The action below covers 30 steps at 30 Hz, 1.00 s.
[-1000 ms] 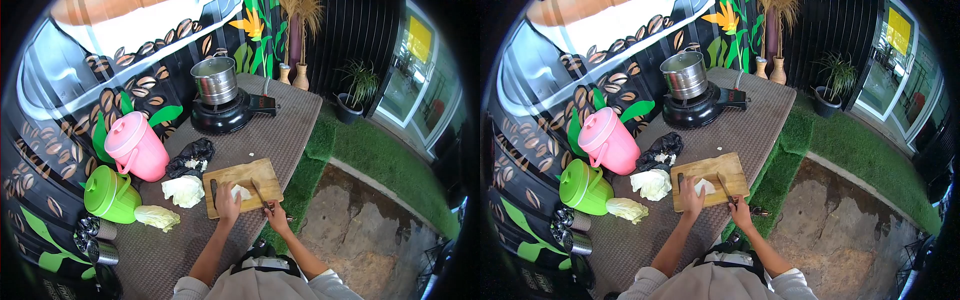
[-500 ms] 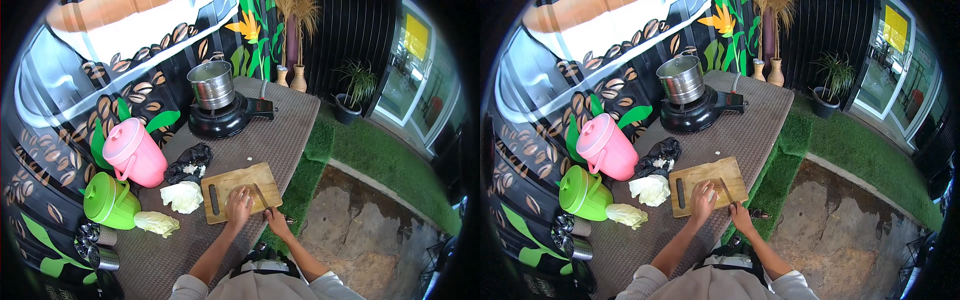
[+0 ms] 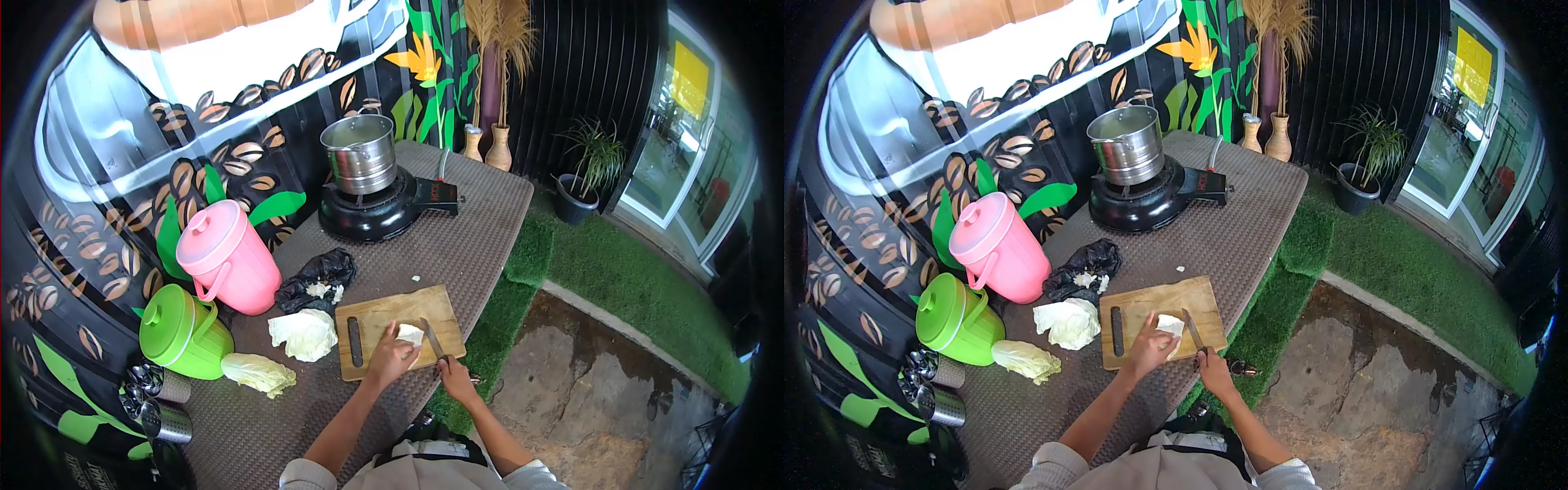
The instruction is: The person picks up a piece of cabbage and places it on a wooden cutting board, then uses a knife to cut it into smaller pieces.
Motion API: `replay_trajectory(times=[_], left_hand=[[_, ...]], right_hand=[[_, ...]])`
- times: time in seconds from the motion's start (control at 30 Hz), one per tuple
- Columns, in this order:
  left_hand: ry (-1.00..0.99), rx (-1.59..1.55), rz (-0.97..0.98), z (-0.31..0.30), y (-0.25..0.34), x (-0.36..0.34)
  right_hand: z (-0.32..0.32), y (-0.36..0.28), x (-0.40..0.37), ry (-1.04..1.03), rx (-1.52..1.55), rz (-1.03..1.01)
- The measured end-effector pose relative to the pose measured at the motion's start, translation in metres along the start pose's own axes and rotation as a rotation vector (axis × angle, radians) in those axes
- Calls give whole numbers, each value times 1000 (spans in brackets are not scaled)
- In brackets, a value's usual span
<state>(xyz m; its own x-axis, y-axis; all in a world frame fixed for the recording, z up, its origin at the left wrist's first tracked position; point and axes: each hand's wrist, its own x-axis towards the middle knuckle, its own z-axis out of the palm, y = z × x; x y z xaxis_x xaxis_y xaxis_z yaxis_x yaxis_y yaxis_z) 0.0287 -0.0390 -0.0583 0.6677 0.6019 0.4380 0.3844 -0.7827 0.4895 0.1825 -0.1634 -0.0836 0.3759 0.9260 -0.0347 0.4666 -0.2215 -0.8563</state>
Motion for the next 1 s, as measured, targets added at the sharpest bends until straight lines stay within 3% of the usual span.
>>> replay_trajectory(times=[0.17,0.27,0.33,0.53,0.8,1.0], left_hand=[[270,2,-3,-6,22,14],[225,115,-81,3,28,12],[99,366,1,15,29,9],[-40,165,0,7,18,12],[-24,199,1,11,9,9],[-42,231,-13,11,7,7]], right_hand=[[-2,-13,-6,79,-105,1],[-6,-26,-6,26,-118,-40],[-4,-29,-3,17,-116,-75],[3,-31,-3,50,-87,-50],[3,-38,1,-35,-278,52],[4,-38,10,6,-325,-44]])
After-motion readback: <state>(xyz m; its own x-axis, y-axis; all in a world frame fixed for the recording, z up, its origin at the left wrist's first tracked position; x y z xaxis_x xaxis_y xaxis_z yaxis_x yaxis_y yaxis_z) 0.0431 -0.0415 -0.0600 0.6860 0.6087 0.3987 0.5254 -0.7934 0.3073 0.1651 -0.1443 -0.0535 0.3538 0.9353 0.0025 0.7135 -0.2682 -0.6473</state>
